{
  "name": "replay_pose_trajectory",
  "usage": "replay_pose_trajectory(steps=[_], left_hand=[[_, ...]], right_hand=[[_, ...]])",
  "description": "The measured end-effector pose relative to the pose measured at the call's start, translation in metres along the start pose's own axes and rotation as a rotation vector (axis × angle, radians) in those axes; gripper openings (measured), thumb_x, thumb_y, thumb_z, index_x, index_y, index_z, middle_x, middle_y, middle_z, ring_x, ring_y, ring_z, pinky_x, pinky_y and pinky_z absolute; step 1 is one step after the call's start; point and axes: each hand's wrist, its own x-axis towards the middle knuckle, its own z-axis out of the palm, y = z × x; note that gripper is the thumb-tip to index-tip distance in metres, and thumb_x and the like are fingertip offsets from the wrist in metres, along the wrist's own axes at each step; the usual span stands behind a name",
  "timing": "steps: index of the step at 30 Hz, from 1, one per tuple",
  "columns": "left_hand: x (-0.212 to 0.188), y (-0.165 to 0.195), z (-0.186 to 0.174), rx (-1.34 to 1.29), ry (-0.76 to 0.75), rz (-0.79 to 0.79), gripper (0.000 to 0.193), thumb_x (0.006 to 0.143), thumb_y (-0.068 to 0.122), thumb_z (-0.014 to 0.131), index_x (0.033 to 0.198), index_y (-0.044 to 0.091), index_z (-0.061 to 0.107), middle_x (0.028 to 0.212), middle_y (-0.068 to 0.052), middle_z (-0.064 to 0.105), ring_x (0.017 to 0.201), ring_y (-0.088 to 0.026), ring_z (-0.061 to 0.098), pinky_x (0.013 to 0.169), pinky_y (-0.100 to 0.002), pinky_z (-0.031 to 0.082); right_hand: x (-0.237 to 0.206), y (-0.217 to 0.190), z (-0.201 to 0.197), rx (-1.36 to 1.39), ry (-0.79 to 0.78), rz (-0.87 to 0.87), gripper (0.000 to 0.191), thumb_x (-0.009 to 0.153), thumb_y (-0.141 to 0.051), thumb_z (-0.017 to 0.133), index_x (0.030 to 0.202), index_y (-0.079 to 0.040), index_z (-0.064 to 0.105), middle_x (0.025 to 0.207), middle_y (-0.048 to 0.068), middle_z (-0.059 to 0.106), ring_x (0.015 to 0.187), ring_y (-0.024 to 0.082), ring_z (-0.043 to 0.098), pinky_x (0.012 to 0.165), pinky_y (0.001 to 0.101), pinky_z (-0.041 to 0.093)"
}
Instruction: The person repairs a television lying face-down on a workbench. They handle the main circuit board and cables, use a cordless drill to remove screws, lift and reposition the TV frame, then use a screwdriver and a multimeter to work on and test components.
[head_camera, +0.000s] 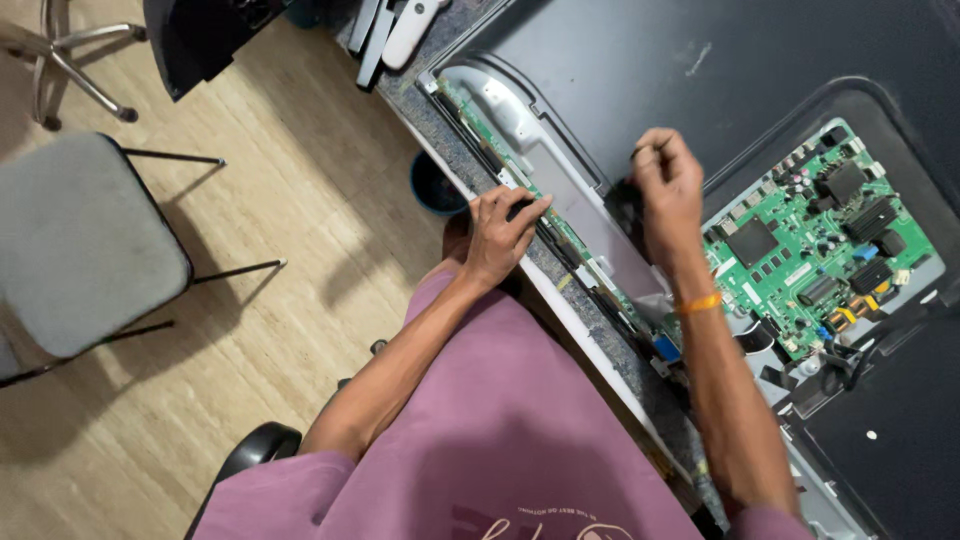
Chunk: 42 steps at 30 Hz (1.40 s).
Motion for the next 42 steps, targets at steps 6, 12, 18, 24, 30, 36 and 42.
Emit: replay_pose_trajectory(steps=[6, 12, 18, 24, 30, 36, 42], left_hand=[[-0.002, 0.033, -0.03, -0.147, -0.025, -0.053, 0.028, 0.097, 0.014, 0.073, 0.124, 0.009, 0.067, 0.117, -0.01, 0.064, 0.116, -0.031, 0.057, 0.101, -0.044, 0.04], [-0.016, 0.055, -0.052, -0.915, -0.793, -0.82, 0.031, 0.102, 0.023, 0.062, 0.123, 0.002, 0.07, 0.096, -0.006, 0.076, 0.082, -0.014, 0.07, 0.07, -0.029, 0.055], [-0.019, 0.052, -0.048, -1.351, -0.91, -1.163, 0.03, 0.1, 0.017, 0.066, 0.12, -0.005, 0.07, 0.102, -0.009, 0.076, 0.087, -0.013, 0.073, 0.08, -0.029, 0.06], [-0.023, 0.06, -0.041, -1.291, -1.023, -1.124, 0.02, 0.099, 0.013, 0.07, 0.113, -0.002, 0.071, 0.096, -0.009, 0.076, 0.084, -0.013, 0.073, 0.075, -0.025, 0.056], [-0.024, 0.073, -0.029, -1.184, -1.044, -1.115, 0.017, 0.097, 0.013, 0.069, 0.108, 0.001, 0.071, 0.092, -0.006, 0.075, 0.076, -0.01, 0.069, 0.065, -0.025, 0.053], [-0.044, 0.083, -0.011, -1.195, -0.952, -0.92, 0.015, 0.099, 0.006, 0.065, 0.111, -0.001, 0.071, 0.092, -0.006, 0.073, 0.077, -0.009, 0.066, 0.071, -0.023, 0.054], [-0.078, 0.12, 0.023, -1.141, -0.812, -0.901, 0.016, 0.102, 0.01, 0.062, 0.108, -0.002, 0.071, 0.084, -0.003, 0.068, 0.073, -0.008, 0.062, 0.069, -0.023, 0.051]], right_hand=[[-0.098, 0.005, 0.042, 0.008, 0.104, 0.167, 0.01, 0.1, -0.008, 0.066, 0.107, -0.001, 0.068, 0.093, 0.0, 0.066, 0.083, 0.007, 0.062, 0.076, 0.0232, 0.053], [-0.16, 0.012, 0.086, -0.234, 0.394, 0.162, 0.011, 0.092, -0.003, 0.073, 0.102, -0.001, 0.074, 0.094, 0.006, 0.072, 0.081, 0.015, 0.066, 0.072, 0.0285, 0.052], [-0.19, 0.002, 0.099, -0.499, 0.578, 0.105, 0.014, 0.088, -0.003, 0.076, 0.102, -0.002, 0.073, 0.096, 0.012, 0.066, 0.087, 0.026, 0.066, 0.075, 0.0337, 0.052], [-0.22, -0.016, 0.114, -0.403, 0.732, 0.238, 0.024, 0.094, -0.002, 0.068, 0.117, -0.005, 0.076, 0.098, 0.011, 0.065, 0.086, 0.022, 0.066, 0.077, 0.0311, 0.053], [-0.252, -0.02, 0.112, -0.364, 0.86, 0.32, 0.022, 0.097, -0.004, 0.067, 0.118, -0.006, 0.075, 0.101, 0.007, 0.068, 0.08, 0.016, 0.061, 0.073, 0.0276, 0.051], [-0.288, -0.006, 0.07, -0.451, 0.886, 0.28, 0.02, 0.098, -0.007, 0.069, 0.117, -0.006, 0.075, 0.103, 0.007, 0.069, 0.08, 0.014, 0.059, 0.073, 0.0271, 0.05], [-0.325, 0.015, 0.002, -0.439, 0.819, 0.297, 0.022, 0.097, -0.008, 0.07, 0.119, -0.006, 0.075, 0.101, 0.007, 0.068, 0.077, 0.014, 0.056, 0.072, 0.0272, 0.049]])
